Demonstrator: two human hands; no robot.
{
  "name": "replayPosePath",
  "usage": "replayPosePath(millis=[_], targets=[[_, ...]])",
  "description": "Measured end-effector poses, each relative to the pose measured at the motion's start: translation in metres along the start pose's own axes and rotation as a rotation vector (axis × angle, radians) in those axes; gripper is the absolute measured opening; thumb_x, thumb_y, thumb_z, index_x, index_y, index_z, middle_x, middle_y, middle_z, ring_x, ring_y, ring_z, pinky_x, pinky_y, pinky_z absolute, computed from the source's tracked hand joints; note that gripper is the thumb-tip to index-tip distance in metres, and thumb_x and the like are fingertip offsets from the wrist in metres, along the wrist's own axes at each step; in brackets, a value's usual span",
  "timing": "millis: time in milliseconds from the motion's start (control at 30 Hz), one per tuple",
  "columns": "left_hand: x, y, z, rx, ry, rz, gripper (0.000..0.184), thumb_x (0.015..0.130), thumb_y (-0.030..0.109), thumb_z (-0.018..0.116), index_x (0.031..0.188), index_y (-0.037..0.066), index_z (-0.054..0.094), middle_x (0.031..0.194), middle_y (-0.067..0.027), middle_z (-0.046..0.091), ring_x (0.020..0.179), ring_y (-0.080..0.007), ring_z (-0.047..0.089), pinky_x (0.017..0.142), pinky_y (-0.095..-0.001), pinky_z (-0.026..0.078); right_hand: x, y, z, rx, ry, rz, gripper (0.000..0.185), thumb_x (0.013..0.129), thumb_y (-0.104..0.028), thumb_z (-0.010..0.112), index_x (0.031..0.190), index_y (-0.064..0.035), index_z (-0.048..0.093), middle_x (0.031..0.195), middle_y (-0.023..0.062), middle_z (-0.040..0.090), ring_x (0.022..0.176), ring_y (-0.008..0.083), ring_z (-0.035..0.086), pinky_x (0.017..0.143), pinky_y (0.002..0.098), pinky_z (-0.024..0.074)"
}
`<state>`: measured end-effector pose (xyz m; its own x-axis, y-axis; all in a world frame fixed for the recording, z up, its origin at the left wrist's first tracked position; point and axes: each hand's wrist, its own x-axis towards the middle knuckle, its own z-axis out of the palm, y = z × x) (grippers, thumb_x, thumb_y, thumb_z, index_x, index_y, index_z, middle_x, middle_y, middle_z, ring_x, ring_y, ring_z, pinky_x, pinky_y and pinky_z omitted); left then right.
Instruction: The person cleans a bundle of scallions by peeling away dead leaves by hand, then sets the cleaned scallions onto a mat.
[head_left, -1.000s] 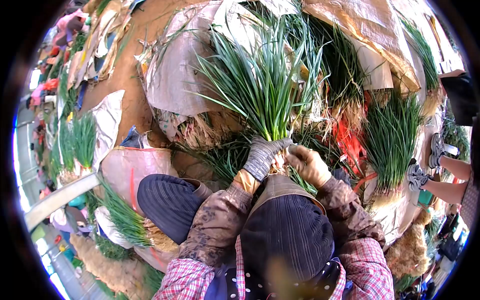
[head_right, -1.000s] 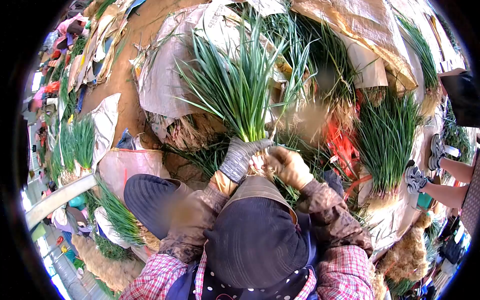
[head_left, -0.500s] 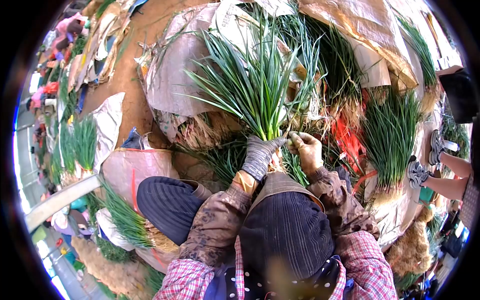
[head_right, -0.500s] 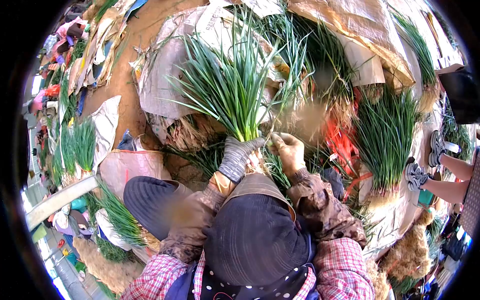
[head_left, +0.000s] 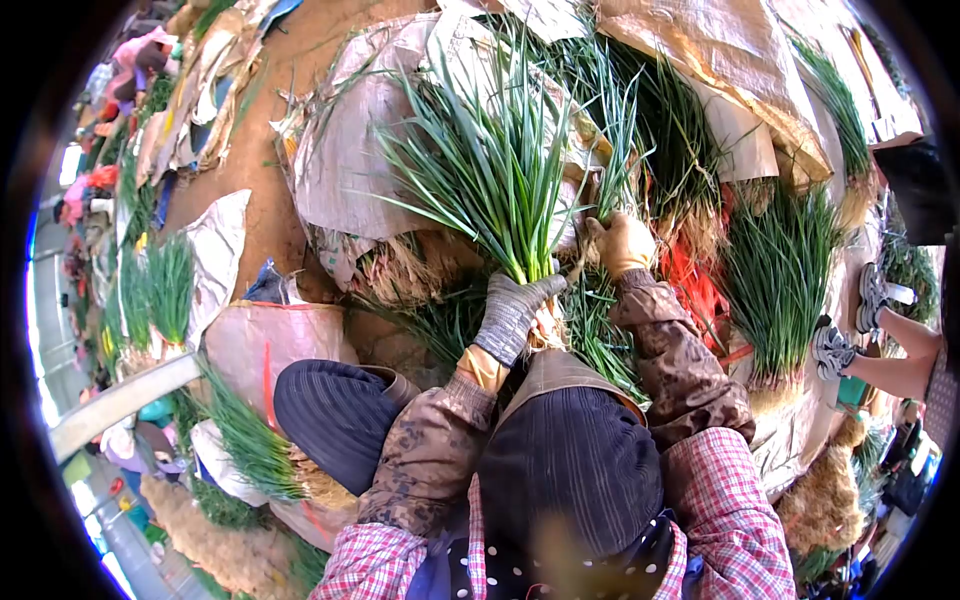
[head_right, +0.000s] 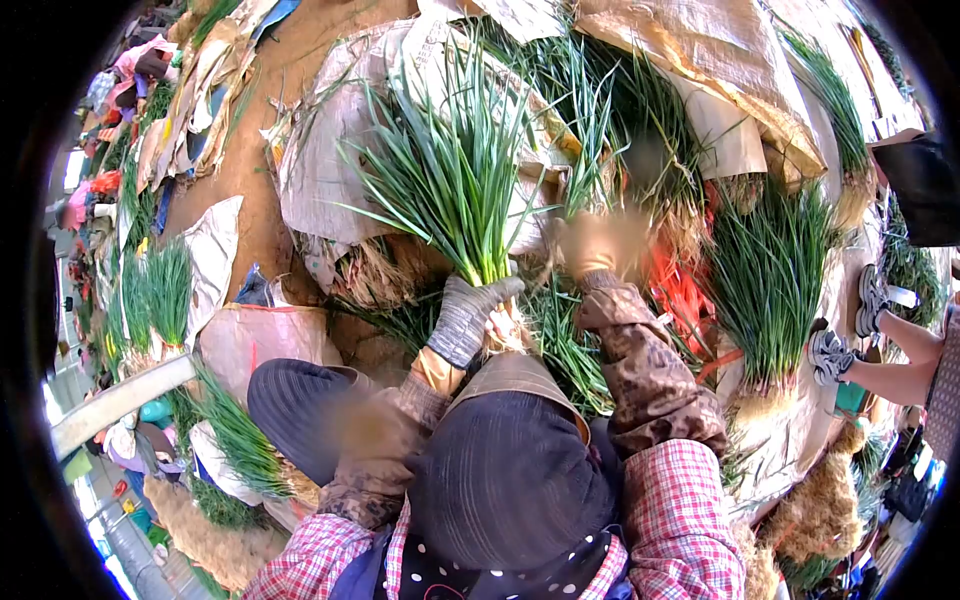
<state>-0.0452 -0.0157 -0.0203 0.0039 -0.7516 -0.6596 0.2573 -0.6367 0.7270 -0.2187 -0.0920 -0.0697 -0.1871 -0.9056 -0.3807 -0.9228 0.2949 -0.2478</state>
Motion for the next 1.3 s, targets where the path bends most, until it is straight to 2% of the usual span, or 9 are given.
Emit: replayPosePath(millis=[300, 500, 733, 800, 833, 967, 1067, 1100, 1300], targets=[[0.000, 0.002, -0.002, 0.208, -0.163, -0.167, 0.020, 0.084, 0.017, 0.067, 0.084, -0.003, 0.062, 0.058, -0.0092, 0.062, 0.037, -0.0163, 0.056, 0.032, -0.0228, 0.042, -0.078, -0.007, -0.009, 0.799, -0.206, -0.170, 0.026, 0.084, -0.023, 0.068, 0.096, 0.0005, 0.068, 0.092, 0.0170, 0.067, 0.084, 0.0256, 0.065, 0.074, 0.0321, 0.0516], [0.003, -0.005, -0.009, 0.112, -0.240, -0.190, 0.020, 0.080, 0.017, 0.071, 0.083, -0.001, 0.063, 0.062, -0.0105, 0.063, 0.044, -0.0173, 0.059, 0.035, -0.0256, 0.044, -0.105, -0.019, -0.041, 0.036, 0.361, -0.689, 0.006, 0.079, -0.010, 0.064, 0.076, -0.0059, 0.061, 0.075, 0.0115, 0.062, 0.068, 0.0266, 0.061, 0.062, 0.0356, 0.0488], [-0.020, 0.034, -0.013, -0.060, -0.485, 0.046, 0.036, 0.081, 0.021, 0.070, 0.106, -0.002, 0.060, 0.081, -0.0088, 0.066, 0.072, -0.0159, 0.065, 0.059, -0.0271, 0.056, -0.056, 0.050, 0.024, 0.820, -0.097, -0.109, 0.028, 0.092, -0.022, 0.054, 0.102, 0.0017, 0.063, 0.095, 0.0192, 0.067, 0.085, 0.0249, 0.064, 0.074, 0.0343, 0.0515], [-0.014, 0.042, -0.018, -0.193, -0.496, 0.096, 0.052, 0.079, 0.017, 0.071, 0.122, -0.002, 0.048, 0.092, -0.0098, 0.065, 0.079, -0.0195, 0.066, 0.071, -0.0347, 0.057, -0.053, 0.080, 0.051, 0.504, -0.539, -0.261, 0.028, 0.083, -0.022, 0.063, 0.101, -0.0014, 0.065, 0.100, 0.0179, 0.066, 0.091, 0.0266, 0.064, 0.082, 0.0343, 0.0505], [-0.012, 0.044, -0.019, -0.317, -0.476, 0.134, 0.056, 0.078, 0.016, 0.072, 0.125, -0.001, 0.046, 0.094, -0.0101, 0.064, 0.081, -0.0209, 0.066, 0.075, -0.0369, 0.057, -0.063, 0.057, 0.008, -0.075, -0.753, -0.404, 0.028, 0.078, -0.020, 0.069, 0.100, -0.0030, 0.066, 0.100, 0.0168, 0.066, 0.092, 0.0265, 0.063, 0.085, 0.0332, 0.0494], [-0.004, 0.039, -0.025, -0.429, -0.393, 0.024, 0.056, 0.077, 0.012, 0.073, 0.126, 0.002, 0.047, 0.092, -0.0096, 0.064, 0.079, -0.0250, 0.066, 0.068, -0.0391, 0.058, -0.007, 0.060, -0.004, 0.107, 0.343, -0.290, 0.017, 0.084, -0.027, 0.065, 0.083, -0.0100, 0.068, 0.071, 0.0109, 0.065, 0.060, 0.0255, 0.063, 0.057, 0.0362, 0.0508], [0.008, 0.014, -0.029, -0.421, -0.284, -0.092, 0.044, 0.074, 0.016, 0.076, 0.111, 0.000, 0.057, 0.087, -0.0103, 0.064, 0.075, -0.0271, 0.067, 0.061, -0.0393, 0.058, 0.045, 0.032, -0.043, 0.064, 0.308, -0.143, 0.019, 0.086, -0.029, 0.065, 0.094, -0.0124, 0.066, 0.077, 0.0116, 0.067, 0.069, 0.0254, 0.064, 0.064, 0.0383, 0.0501], [0.008, 0.011, -0.029, -0.391, -0.269, -0.122, 0.044, 0.073, 0.017, 0.077, 0.108, -0.001, 0.057, 0.085, -0.0102, 0.064, 0.073, -0.0272, 0.067, 0.060, -0.0390, 0.058, 0.052, 0.018, -0.059, 0.167, 0.024, 0.060, 0.026, 0.080, -0.033, 0.070, 0.096, -0.0126, 0.068, 0.082, 0.0129, 0.068, 0.074, 0.0267, 0.066, 0.068, 0.0385, 0.0511], [0.001, 0.017, -0.020, -0.360, -0.281, -0.039, 0.037, 0.078, 0.012, 0.073, 0.109, 0.000, 0.056, 0.091, -0.0105, 0.065, 0.078, -0.0238, 0.066, 0.063, -0.0342, 0.058, 0.050, 0.012, -0.053, 0.433, -0.154, 0.083, 0.031, 0.083, -0.031, 0.069, 0.098, -0.0036, 0.069, 0.088, 0.0116, 0.070, 0.076, 0.0176, 0.065, 0.071, 0.0284, 0.0522]])
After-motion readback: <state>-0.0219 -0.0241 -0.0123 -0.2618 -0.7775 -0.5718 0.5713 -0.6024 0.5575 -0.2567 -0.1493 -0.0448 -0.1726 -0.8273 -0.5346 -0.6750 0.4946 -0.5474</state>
